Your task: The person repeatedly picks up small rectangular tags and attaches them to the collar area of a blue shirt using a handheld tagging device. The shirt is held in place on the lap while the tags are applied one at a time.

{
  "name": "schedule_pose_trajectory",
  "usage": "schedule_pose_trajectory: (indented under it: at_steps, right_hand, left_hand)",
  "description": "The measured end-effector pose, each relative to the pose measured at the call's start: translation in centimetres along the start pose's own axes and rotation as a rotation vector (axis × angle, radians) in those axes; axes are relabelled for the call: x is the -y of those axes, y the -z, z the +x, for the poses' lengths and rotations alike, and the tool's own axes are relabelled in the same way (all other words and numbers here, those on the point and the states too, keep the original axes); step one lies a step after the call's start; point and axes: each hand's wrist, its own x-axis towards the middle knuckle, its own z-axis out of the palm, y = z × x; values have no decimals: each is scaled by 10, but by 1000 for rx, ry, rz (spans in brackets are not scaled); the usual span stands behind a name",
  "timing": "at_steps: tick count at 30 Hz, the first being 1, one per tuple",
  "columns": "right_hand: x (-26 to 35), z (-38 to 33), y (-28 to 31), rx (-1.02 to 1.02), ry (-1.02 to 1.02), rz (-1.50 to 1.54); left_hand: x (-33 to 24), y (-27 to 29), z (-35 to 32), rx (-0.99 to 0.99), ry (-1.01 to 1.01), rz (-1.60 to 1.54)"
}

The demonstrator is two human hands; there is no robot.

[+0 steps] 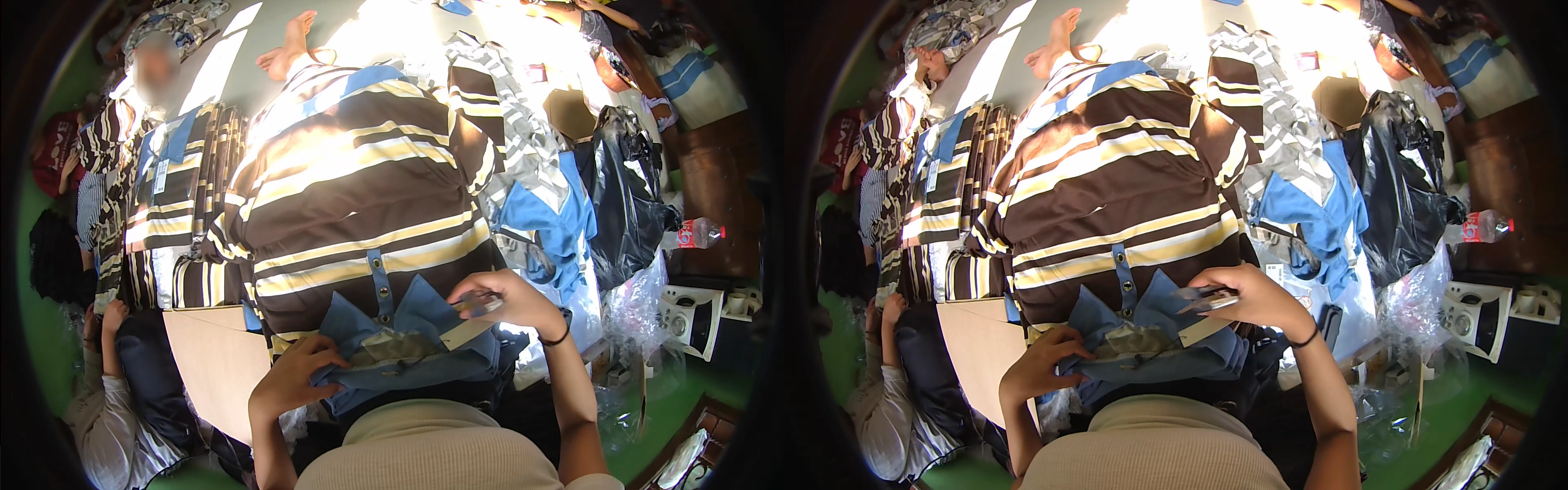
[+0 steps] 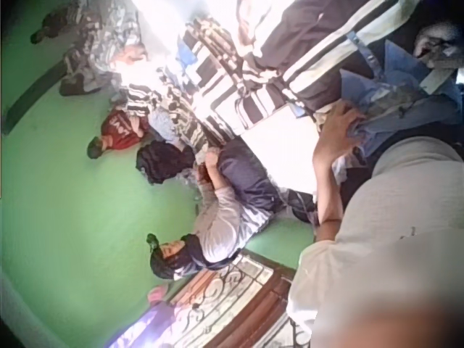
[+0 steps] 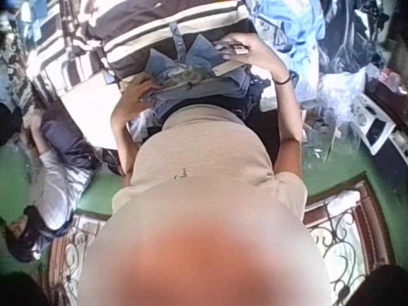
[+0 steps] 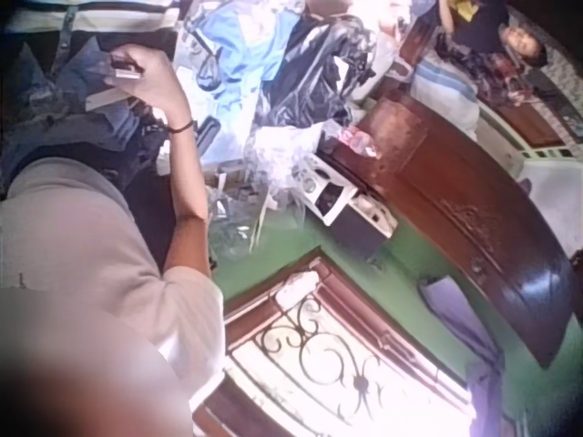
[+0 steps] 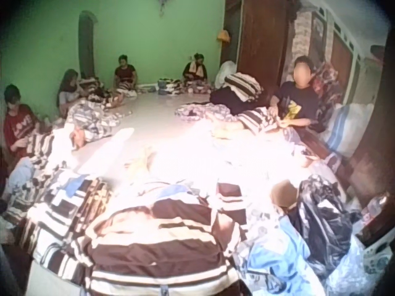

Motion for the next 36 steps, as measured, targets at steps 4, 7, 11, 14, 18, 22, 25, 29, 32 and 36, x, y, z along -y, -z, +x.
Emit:
schedule_pose_trajectory:
  at_steps: [4, 7, 11, 14, 18, 22, 25, 29, 32, 36]
  right_hand:
    - [-9, 16, -12, 14, 75, -332]
    - [-22, 14, -9, -27, 100, -266]
    - [-42, -19, 11, -287, -28, 117]
    - [-44, -77, 38, -239, -326, 266]
    - [-37, -126, 57, 98, -799, 15]
    - [-21, -109, 36, -169, -250, 145]
    - [-6, -80, 12, -28, -118, 81]
    - [6, -50, -5, -26, 32, -170]
    - [13, -42, -1, -19, 45, -98]
    - [26, -44, -2, -194, 137, 55]
  left_hand:
    - [-4, -3, -2, -20, 21, 31]
    - [-6, -4, -2, -34, 9, 65]
    - [-9, -3, -3, -19, 10, 48]
    - [-11, -1, -10, -39, 112, -111]
    - [-7, 4, -17, -66, 179, -138]
    - [0, 6, -19, -140, 102, -78]
    - [4, 6, -19, -185, 85, -82]
    - [8, 5, -21, -258, 124, -167]
    - [6, 9, -27, -324, 92, -223]
    - [1, 20, -33, -271, 80, -239]
